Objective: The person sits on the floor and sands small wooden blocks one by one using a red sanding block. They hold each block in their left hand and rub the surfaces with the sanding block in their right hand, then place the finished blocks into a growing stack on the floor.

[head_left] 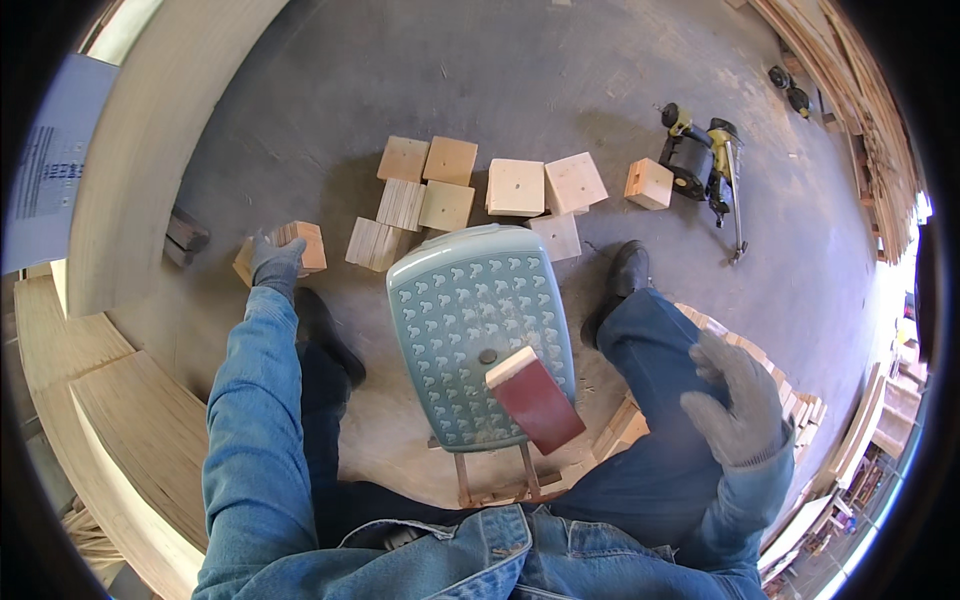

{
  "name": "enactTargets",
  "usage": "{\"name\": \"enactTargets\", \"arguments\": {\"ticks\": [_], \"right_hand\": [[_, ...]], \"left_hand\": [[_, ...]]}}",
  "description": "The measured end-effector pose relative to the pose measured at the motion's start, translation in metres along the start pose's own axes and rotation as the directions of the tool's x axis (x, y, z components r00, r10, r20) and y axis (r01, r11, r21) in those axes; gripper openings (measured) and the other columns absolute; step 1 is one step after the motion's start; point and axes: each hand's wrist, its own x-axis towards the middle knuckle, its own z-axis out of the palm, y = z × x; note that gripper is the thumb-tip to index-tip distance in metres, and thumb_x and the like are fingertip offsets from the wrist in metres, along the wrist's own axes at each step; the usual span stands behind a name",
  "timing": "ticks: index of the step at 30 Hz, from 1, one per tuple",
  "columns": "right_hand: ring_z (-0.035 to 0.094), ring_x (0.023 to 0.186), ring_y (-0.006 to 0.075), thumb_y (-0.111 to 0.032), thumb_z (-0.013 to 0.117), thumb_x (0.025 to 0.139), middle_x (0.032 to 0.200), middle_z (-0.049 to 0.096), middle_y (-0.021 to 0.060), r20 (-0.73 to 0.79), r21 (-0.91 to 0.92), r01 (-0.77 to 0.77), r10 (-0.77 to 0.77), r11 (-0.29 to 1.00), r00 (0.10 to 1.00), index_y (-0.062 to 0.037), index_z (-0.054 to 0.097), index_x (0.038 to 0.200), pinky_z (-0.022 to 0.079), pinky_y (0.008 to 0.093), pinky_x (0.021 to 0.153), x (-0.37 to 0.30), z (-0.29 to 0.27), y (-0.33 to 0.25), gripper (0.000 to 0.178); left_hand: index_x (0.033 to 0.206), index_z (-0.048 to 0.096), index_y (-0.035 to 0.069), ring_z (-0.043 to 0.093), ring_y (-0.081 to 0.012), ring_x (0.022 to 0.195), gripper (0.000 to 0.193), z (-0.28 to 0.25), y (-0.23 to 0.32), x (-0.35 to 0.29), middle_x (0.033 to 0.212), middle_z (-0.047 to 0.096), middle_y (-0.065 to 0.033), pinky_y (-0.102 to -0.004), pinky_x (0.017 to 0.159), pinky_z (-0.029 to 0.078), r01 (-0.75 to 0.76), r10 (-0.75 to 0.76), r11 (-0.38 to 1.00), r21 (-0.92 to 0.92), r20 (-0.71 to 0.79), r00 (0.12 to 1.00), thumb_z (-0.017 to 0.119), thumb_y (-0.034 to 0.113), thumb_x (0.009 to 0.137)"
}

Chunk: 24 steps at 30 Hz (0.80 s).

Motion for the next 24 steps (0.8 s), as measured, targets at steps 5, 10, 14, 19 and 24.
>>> {"name": "enactTargets", "arguments": {"ticks": [5,10,14,19,24], "right_hand": [[0.072,0.106,0.0335,-0.025,0.082,0.084,0.121,0.072,0.0212,0.026,-0.009,-0.015,0.015,1.0,1.0,0.0012,0.06,0.142,0.057,0.0422,0.095,-0.008,-0.004,0.004,0.067],[0.071,0.11,0.0368,-0.028,0.076,0.088,0.122,0.072,0.0223,-0.002,-0.036,0.043,-0.043,0.998,0.999,0.0012,0.061,0.139,0.056,0.0433,0.096,-0.012,0.011,0.016,0.061],[0.069,0.113,0.0403,-0.032,0.073,0.089,0.123,0.071,0.0231,0.017,-0.146,0.102,-0.101,0.984,0.995,-0.0008,0.064,0.132,0.055,0.0463,0.097,-0.015,0.006,0.014,0.054],[0.067,0.115,0.0415,-0.034,0.071,0.091,0.121,0.072,0.0214,0.033,-0.276,0.09,-0.084,0.957,0.996,-0.0042,0.066,0.126,0.053,0.0481,0.099,-0.016,0.014,0.034,0.046],[0.067,0.113,0.0415,-0.033,0.07,0.091,0.117,0.072,0.0212,0.038,-0.255,0.119,-0.113,0.96,0.993,-0.0044,0.067,0.121,0.053,0.0483,0.097,-0.021,0.02,0.023,0.041]], "left_hand": [[0.152,0.044,-0.008,0.063,-0.0359,0.131,0.102,-0.07,0.054,-0.034,0.143,0.061,-0.0277,-0.0399,0.11,0.051,-0.116,0.122,0.991,0.068,-0.086,0.989,0.09,0.037,0.072],[0.147,0.05,-0.008,0.068,-0.034,0.123,0.094,-0.135,0.095,-0.091,0.137,0.066,-0.0258,-0.0388,0.105,0.054,-0.304,0.283,0.94,-0.156,-0.142,0.949,0.092,0.034,0.075],[0.147,0.05,-0.008,0.068,-0.0309,0.121,0.088,-0.142,0.111,-0.158,0.136,0.067,-0.0238,-0.0381,0.103,0.055,-0.394,0.367,0.828,-0.399,-0.146,0.919,0.092,0.028,0.078],[0.144,0.053,-0.009,0.068,-0.0257,0.118,0.08,-0.112,0.115,-0.269,0.134,0.067,-0.021,-0.0369,0.103,0.054,-0.373,0.392,0.764,-0.526,-0.081,0.916,0.091,0.019,0.079],[0.142,0.055,-0.007,0.07,-0.026,0.112,0.079,-0.083,0.102,-0.323,0.13,0.07,-0.0202,-0.0366,0.1,0.055,-0.307,0.346,0.846,-0.435,0.012,0.938,0.091,0.024,0.079]]}}
